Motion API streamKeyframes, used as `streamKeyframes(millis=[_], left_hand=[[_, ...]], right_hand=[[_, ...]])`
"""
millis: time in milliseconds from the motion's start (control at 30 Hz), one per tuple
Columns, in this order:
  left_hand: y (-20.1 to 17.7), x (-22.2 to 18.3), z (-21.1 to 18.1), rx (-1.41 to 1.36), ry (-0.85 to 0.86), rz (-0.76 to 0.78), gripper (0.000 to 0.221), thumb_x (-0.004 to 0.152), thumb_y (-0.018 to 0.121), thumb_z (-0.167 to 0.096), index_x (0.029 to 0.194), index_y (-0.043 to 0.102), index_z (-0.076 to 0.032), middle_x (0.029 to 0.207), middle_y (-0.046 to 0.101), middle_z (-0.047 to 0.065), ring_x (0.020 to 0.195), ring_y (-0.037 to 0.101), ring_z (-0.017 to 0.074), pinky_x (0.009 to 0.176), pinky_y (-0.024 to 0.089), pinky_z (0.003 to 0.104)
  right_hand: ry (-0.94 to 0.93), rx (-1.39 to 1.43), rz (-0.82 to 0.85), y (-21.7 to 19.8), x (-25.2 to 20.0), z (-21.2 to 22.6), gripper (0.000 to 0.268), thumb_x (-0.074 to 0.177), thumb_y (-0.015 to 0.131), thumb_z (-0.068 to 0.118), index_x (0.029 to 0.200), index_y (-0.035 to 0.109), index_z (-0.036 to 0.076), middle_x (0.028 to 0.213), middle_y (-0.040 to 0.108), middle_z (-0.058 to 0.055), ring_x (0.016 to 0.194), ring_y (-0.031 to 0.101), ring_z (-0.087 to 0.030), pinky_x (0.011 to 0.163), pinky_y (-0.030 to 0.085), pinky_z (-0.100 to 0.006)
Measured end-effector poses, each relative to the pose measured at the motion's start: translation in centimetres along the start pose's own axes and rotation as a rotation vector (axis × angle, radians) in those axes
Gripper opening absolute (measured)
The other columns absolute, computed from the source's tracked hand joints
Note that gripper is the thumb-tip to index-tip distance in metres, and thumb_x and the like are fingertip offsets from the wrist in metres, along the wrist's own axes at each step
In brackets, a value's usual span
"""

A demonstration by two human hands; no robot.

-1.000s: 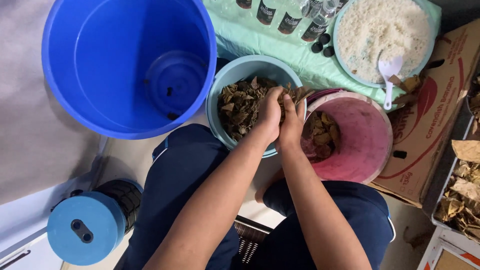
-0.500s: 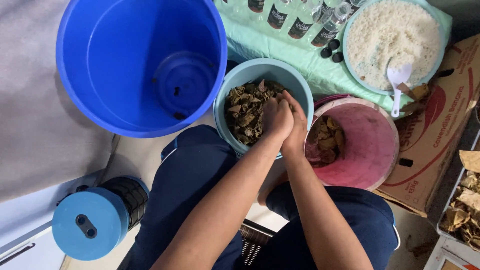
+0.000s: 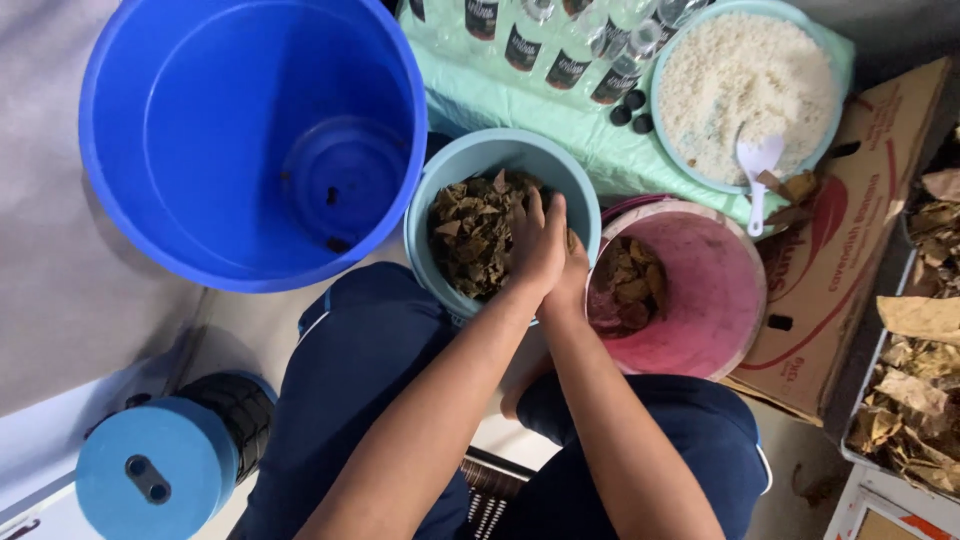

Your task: The person is gathering dried leaves from a large pile and placing them into a bucket, crushing them down as they go to prepare biomass.

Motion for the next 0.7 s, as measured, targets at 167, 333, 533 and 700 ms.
streamKeyframes(millis=[167,333,533,700], left_hand=[[2.3,3.0,4.3,0.130,-0.005,0.099,0.084,0.104,0.029,-0.068,0.159,0.038,-0.006,0.166,0.032,0.024,0.159,0.018,0.0400,0.129,0.008,0.058],[2.7,3.9,4.4,0.131,-0.124,0.113,0.094,0.088,0.046,-0.082,0.158,0.045,-0.018,0.160,0.049,0.013,0.151,0.040,0.0336,0.127,0.025,0.052],[0.9,4.0,4.6,-0.178,-0.276,0.065,0.093,0.100,0.027,-0.075,0.157,0.045,-0.004,0.163,0.039,0.028,0.148,0.038,0.0517,0.115,0.039,0.066],[-0.2,6.1,8.3,-0.535,-0.474,-0.076,0.075,0.102,0.054,-0.059,0.156,0.045,-0.008,0.148,0.051,0.026,0.121,0.062,0.0433,0.086,0.060,0.059]], right_hand=[[0.002,-0.036,0.004,-0.3,0.8,-0.1,0.047,0.103,0.037,0.006,0.146,0.048,0.018,0.132,0.065,-0.015,0.130,0.058,-0.033,0.112,0.044,-0.053],[0.026,-0.071,0.012,-0.8,1.3,-0.6,0.045,0.104,0.038,0.006,0.147,0.044,0.017,0.131,0.064,-0.017,0.127,0.060,-0.037,0.109,0.046,-0.056],[0.069,-0.116,0.030,-0.5,3.1,-0.8,0.044,0.106,0.039,0.006,0.149,0.039,0.016,0.128,0.063,-0.020,0.123,0.061,-0.041,0.105,0.050,-0.061],[0.114,-0.167,0.044,-0.3,3.6,-1.2,0.044,0.108,0.040,0.006,0.150,0.033,0.014,0.126,0.062,-0.023,0.119,0.063,-0.045,0.101,0.053,-0.066]])
Point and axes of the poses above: each hand's wrist, its own x-axis towards the middle knuckle, its own y-axis out of the palm, z = x × y, the point moved 2 cm from there along x, towards the middle knuckle
